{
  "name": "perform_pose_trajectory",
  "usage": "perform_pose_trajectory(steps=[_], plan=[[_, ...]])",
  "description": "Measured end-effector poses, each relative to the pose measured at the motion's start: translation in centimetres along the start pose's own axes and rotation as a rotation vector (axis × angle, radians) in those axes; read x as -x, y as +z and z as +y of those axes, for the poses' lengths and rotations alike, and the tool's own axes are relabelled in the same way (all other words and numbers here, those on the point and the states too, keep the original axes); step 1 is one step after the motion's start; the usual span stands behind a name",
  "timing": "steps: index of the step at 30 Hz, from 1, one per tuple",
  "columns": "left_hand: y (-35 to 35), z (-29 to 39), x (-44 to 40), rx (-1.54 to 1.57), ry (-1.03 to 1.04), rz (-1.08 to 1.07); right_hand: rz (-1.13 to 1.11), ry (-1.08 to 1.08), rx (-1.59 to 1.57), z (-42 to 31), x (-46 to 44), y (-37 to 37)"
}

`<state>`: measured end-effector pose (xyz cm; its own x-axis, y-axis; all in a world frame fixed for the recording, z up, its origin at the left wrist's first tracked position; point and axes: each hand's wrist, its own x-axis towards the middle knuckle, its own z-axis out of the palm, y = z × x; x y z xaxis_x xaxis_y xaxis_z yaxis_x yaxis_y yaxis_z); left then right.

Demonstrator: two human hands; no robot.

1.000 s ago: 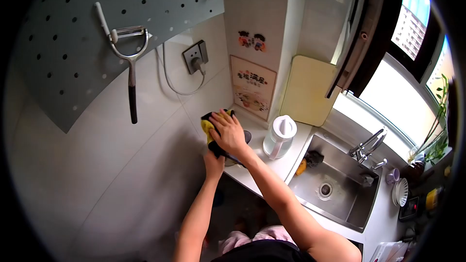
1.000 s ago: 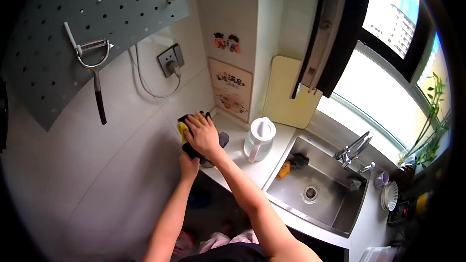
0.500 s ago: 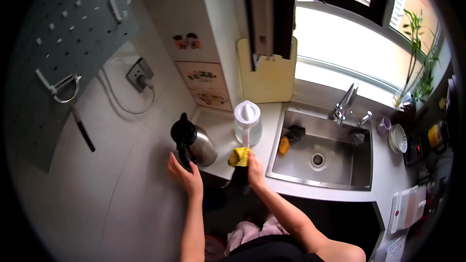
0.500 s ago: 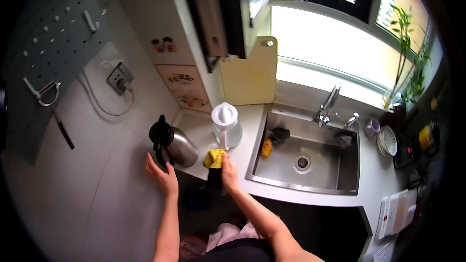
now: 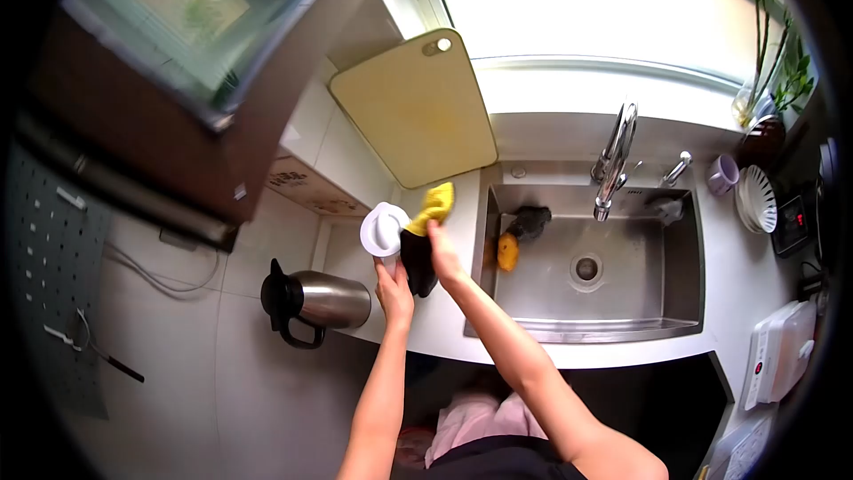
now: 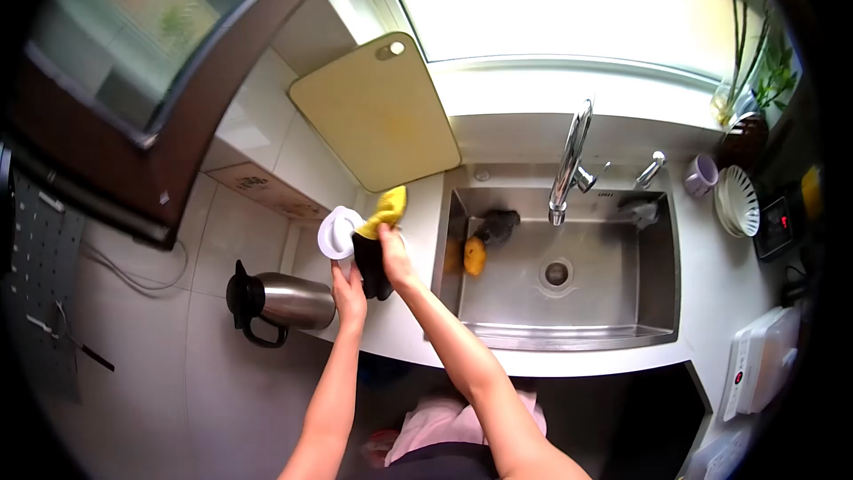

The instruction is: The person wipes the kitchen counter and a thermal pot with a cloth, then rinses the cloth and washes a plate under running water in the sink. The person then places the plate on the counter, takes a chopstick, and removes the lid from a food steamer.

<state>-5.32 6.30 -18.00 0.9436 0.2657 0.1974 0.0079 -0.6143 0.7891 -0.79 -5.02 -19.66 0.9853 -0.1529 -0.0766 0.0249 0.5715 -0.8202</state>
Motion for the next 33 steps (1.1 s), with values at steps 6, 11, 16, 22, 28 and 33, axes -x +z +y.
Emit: perform_pose_trajectory(steps=[6,11,16,22,28,33], plan=[[-1.8,0.5,0.1,0.035,-0.072,-0.141,-0.182,-0.017,0.815,1.8,-7.3,-1.0],[-5.2,-2.6,-1.5,0.106,-0.074,-0.284,-0.292,-0.024,0.948,6.7,-7.7,-4.1],[-8.1,-4.4,-2.8,-0.018,-0.044,-0.372,-0.154,-0.062,0.58,5.9,-2.8,-3.0],[-9.6,-4.5,-2.1,-0.149,-0.05,-0.489,-0.779,0.13,0.563,3.6,-6.8,-1.0],[-9.6,-5.4,-1.8,-0.181,0.133,-0.451,-1.189,0.381,0.654,11.4,-10.4,1.1],[-9.2,-5.0,-1.0,-0.223,0.151,-0.337,-0.786,0.621,0.62,8.3,-8.3,-1.9]])
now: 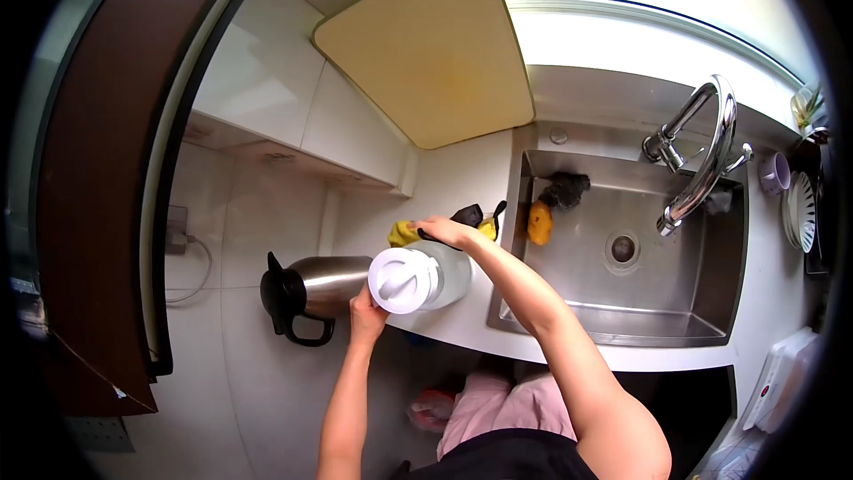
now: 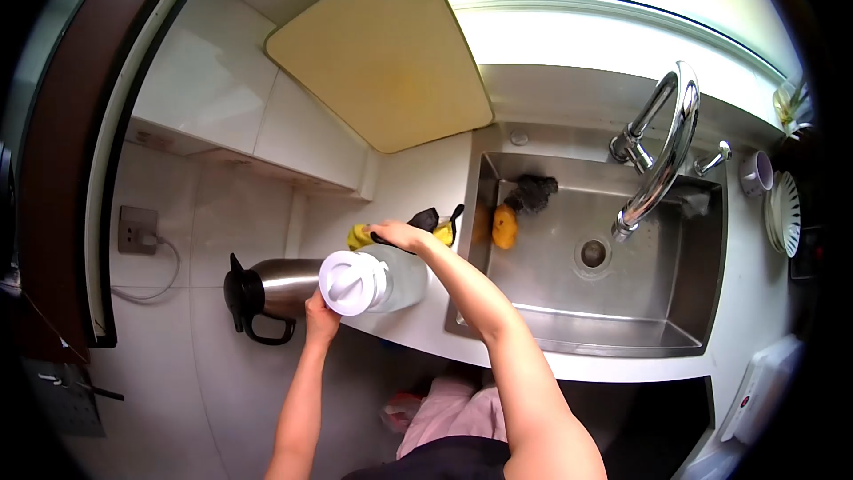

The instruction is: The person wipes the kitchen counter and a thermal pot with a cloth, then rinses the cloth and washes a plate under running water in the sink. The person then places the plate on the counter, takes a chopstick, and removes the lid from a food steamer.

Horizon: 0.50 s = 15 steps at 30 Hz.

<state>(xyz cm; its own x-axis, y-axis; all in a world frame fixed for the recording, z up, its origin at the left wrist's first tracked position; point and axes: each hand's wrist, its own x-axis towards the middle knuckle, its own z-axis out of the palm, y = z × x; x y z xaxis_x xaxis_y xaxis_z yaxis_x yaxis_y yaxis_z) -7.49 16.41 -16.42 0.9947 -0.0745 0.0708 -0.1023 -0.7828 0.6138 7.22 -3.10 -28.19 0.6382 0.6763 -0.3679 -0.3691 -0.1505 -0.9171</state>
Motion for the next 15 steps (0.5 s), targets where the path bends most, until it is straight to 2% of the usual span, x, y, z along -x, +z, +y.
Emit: perform_pose_trajectory(steps=[1,2,4,5,6,10,12,13,14,15], plan=[[0.1,0.7,0.0,0.032,-0.012,0.026,0.19,-0.252,0.066,1.3,1.2,0.5],[0.4,0.8,0.2,0.036,-0.016,0.025,0.189,-0.248,0.067,2.4,2.0,1.0],[1.0,0.7,0.9,0.054,-0.05,0.097,0.424,-0.346,-0.185,4.0,3.3,2.3],[1.4,0.6,1.0,0.08,-0.024,0.123,0.569,-0.415,-0.209,4.1,4.2,3.2],[1.8,0.8,1.2,0.081,-0.03,0.125,0.599,-0.364,-0.07,4.3,5.4,3.2],[4.2,2.5,2.0,0.124,-0.034,0.237,0.977,-0.51,-0.019,8.2,5.9,6.5],[5.6,4.2,2.2,0.205,-0.159,0.336,0.993,-0.489,-0.103,8.2,7.4,8.7],[6.5,5.2,1.8,0.334,-0.223,0.354,1.032,-0.509,-0.044,9.1,7.4,10.2],[7.0,5.9,1.2,0.272,-0.182,0.378,1.077,-0.488,-0.08,9.1,7.4,11.7],[7.5,6.9,1.1,0.337,-0.235,0.373,1.082,-0.487,-0.048,9.3,7.8,12.9]])
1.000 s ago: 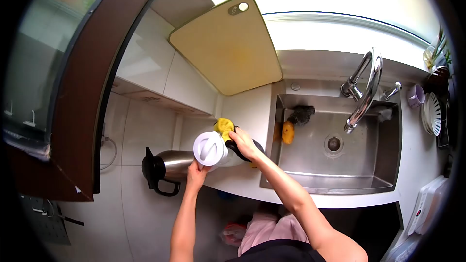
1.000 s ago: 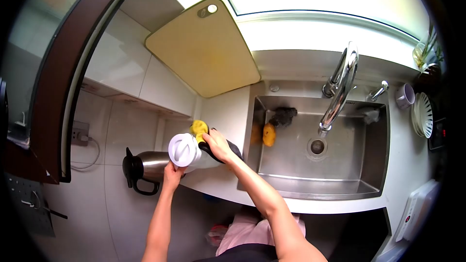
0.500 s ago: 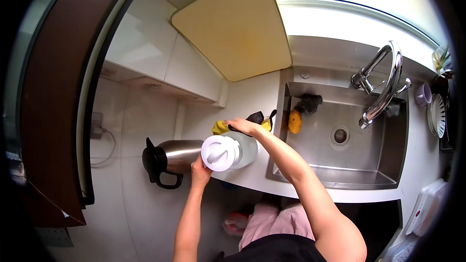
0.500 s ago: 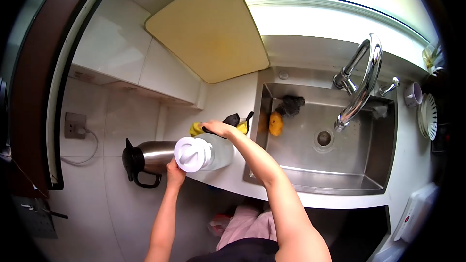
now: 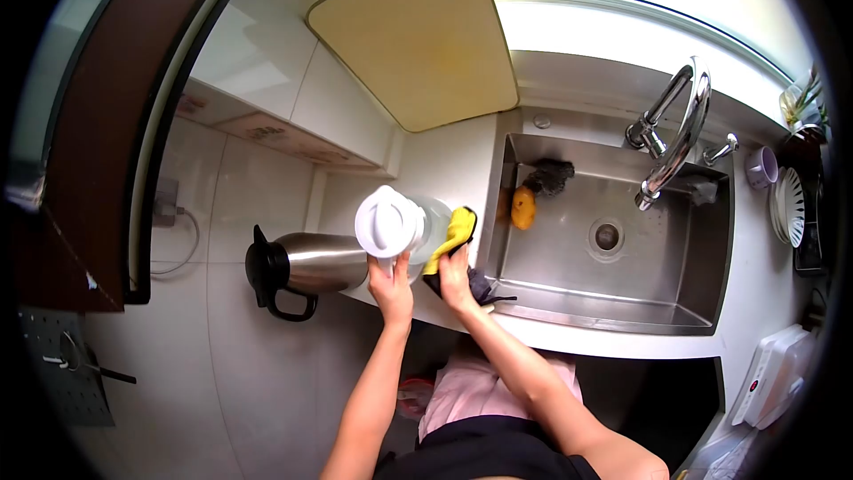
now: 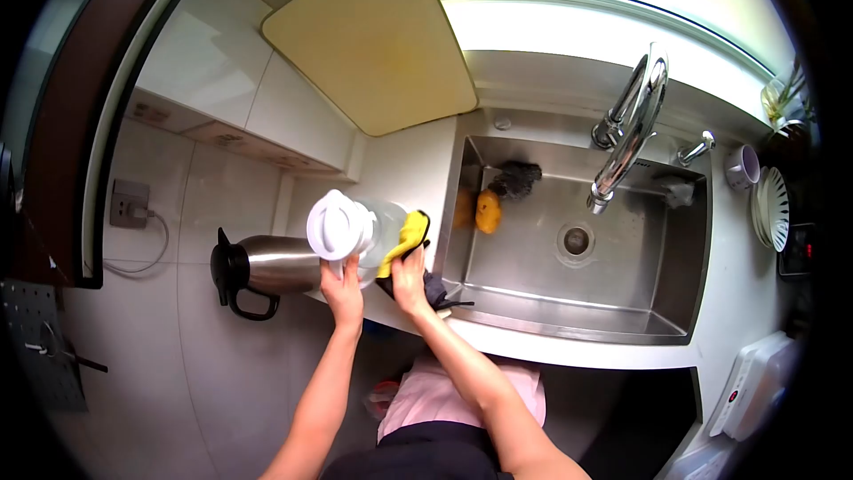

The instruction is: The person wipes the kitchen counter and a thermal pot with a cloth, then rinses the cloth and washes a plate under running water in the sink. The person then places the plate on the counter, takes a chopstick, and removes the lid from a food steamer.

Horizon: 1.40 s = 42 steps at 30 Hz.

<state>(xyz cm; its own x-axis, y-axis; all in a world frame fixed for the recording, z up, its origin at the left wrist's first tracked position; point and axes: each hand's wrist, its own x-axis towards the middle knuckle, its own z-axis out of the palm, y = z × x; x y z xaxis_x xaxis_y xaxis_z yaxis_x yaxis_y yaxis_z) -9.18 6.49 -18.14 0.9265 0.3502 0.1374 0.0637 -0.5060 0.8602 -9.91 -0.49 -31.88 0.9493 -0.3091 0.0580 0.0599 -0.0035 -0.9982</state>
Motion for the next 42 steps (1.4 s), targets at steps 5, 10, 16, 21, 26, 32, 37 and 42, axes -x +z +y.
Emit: perform_pose_trajectory(steps=[5,10,16,21,26,32,37,42], plan=[[2.4,1.9,0.4,0.091,-0.109,-0.033,0.005,0.011,0.141,-1.8,1.7,0.7],[2.6,2.0,0.6,0.17,-0.166,-0.031,-0.164,0.022,0.438,-1.9,3.1,-0.7],[2.1,-0.5,0.3,0.259,-0.119,-0.145,-0.446,-0.422,0.914,-2.3,4.9,-1.6],[-0.1,-1.9,0.1,0.31,-0.05,-0.332,-0.595,-0.456,0.879,-3.8,4.2,-0.7],[-2.6,-1.6,-1.3,0.142,-0.077,-0.368,-0.794,-0.637,0.823,-5.0,5.1,-3.8],[-6.5,-4.6,-2.8,0.117,-0.043,-0.403,-0.832,-0.615,0.964,-6.7,8.5,-13.3],[-8.7,-4.2,-2.5,0.082,-0.05,-0.358,-0.54,-0.472,0.922,-5.3,8.2,-10.4],[-9.3,-5.1,-2.8,0.14,-0.057,-0.257,-0.018,-0.136,0.543,-8.7,3.3,-3.1]])
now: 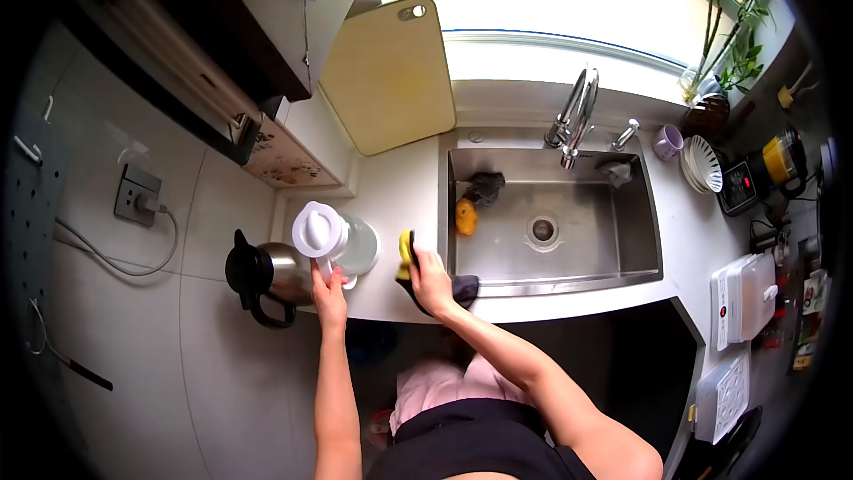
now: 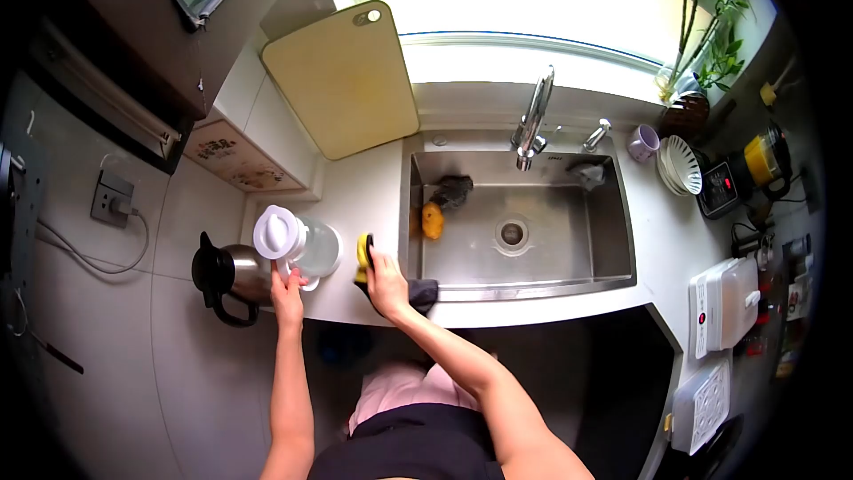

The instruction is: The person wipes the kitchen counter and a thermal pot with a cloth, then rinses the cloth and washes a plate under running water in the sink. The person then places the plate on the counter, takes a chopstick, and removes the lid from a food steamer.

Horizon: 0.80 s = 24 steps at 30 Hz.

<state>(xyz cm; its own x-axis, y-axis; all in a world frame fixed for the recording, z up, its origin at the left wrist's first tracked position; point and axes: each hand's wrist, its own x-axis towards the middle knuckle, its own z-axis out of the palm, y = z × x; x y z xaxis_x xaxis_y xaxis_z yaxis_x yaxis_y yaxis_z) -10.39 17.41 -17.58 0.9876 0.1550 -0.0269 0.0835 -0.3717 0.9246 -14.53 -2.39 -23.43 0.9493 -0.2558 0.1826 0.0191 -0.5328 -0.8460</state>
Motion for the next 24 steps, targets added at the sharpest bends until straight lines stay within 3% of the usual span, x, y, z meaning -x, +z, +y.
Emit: perform_pose_trajectory(steps=[3,4,7,9,12,17,19,21,24], plan=[[-0.4,-3.7,-0.8,-0.041,0.14,0.085,0.145,0.011,-0.06,-1.2,-2.6,1.4],[-0.5,-1.3,0.5,-0.005,0.041,0.091,0.058,0.064,-0.004,-1.0,-2.9,1.3],[0.1,0.1,3.9,-0.251,0.281,0.376,-0.049,0.185,0.121,0.5,-2.3,0.2],[1.5,2.3,6.0,-0.375,0.407,0.49,0.026,0.074,-0.025,4.3,-1.4,-1.1],[6.2,4.2,7.0,-0.28,0.393,0.219,0.033,0.232,-0.122,8.2,-0.7,-7.0],[17.9,11.2,7.7,-0.035,0.481,-0.246,0.308,0.543,-0.375,16.0,-0.4,-21.9],[23.0,14.1,7.0,0.006,0.516,-0.334,0.458,0.574,-0.389,20.6,-0.6,-29.4],[28.1,17.1,6.4,-0.05,0.6,-0.282,0.573,0.647,-0.361,23.6,-0.8,-38.6],[35.3,18.8,4.9,0.059,0.534,-0.204,0.819,0.656,-0.41,31.9,-1.5,-51.0]])
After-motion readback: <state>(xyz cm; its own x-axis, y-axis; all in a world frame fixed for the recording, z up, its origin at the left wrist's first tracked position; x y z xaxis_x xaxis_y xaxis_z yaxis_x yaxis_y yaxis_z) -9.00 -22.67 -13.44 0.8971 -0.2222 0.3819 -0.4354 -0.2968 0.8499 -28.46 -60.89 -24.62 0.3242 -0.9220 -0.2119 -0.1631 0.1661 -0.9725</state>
